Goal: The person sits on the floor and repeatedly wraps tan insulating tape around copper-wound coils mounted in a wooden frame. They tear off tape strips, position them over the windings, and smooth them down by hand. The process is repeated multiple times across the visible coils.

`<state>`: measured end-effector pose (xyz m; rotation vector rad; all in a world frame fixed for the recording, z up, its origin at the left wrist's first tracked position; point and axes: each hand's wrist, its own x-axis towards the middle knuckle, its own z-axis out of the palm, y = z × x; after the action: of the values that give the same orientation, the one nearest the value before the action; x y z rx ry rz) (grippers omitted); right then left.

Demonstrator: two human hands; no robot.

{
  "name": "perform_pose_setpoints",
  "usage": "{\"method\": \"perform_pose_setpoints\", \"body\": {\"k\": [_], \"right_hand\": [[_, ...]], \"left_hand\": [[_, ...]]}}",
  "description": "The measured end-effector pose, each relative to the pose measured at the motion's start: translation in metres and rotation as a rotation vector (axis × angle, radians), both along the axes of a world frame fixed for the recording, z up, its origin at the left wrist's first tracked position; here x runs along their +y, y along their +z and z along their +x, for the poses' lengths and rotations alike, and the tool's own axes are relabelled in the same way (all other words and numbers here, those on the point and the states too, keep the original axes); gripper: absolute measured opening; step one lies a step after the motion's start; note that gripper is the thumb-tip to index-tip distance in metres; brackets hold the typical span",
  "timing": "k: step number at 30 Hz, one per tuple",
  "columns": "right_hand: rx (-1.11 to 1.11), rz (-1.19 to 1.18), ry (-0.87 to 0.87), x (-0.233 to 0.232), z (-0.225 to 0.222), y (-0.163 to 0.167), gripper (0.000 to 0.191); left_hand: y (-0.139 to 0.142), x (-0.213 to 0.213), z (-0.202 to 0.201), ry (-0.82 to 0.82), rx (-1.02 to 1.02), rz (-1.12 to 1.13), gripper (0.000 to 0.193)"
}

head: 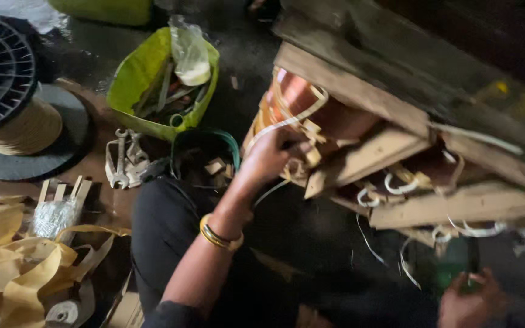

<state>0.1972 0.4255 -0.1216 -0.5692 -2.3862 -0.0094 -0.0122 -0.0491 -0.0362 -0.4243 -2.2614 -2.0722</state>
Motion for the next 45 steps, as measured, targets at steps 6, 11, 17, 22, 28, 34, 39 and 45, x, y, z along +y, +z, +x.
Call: {"method": "perform_pose_setpoints", "body": {"k": [6, 11, 17, 22, 28, 34, 39, 45], "right_hand": [[0.193, 0.076, 0.756, -0.195, -0.039, 0.077, 0.039], [0.13, 0.184, 1.113, -0.279, -0.129, 0.115, 0.04], [0.15, 0.39, 1.133, -0.29, -0.154, 0.123, 0.024], [0.049, 0.532, 1.137, -0.279, -0.16, 0.134, 0.022], [0.008, 0.478, 1.265, -0.285, -0.172, 0.156, 0.02], [-0.081, 0.556, 1.278, -0.281, -0.178, 0.171, 0.025], [-0.107, 0.709, 1.319, -0.276, -0.183, 0.178, 0.025], [-0.191, 0.835, 1.365, -0.275, -0.192, 0.191, 0.034]], "left_hand": [[-0.005, 0.012, 0.002, -0.024, -0.005, 0.028, 0.024], [-0.002, 0.016, 0.001, -0.08, -0.011, 0.098, 0.022], [0.0, 0.023, 0.002, -0.104, -0.037, 0.086, 0.018], [-0.006, 0.028, -0.003, -0.035, 0.143, 0.102, 0.018], [-0.003, 0.028, -0.004, -0.063, 0.095, 0.109, 0.019], [0.001, 0.028, -0.006, -0.064, 0.029, 0.12, 0.02], [0.003, 0.029, -0.005, 0.01, 0.081, 0.162, 0.021], [0.003, 0.034, 0.013, 0.181, -0.022, 0.28, 0.021]]}}
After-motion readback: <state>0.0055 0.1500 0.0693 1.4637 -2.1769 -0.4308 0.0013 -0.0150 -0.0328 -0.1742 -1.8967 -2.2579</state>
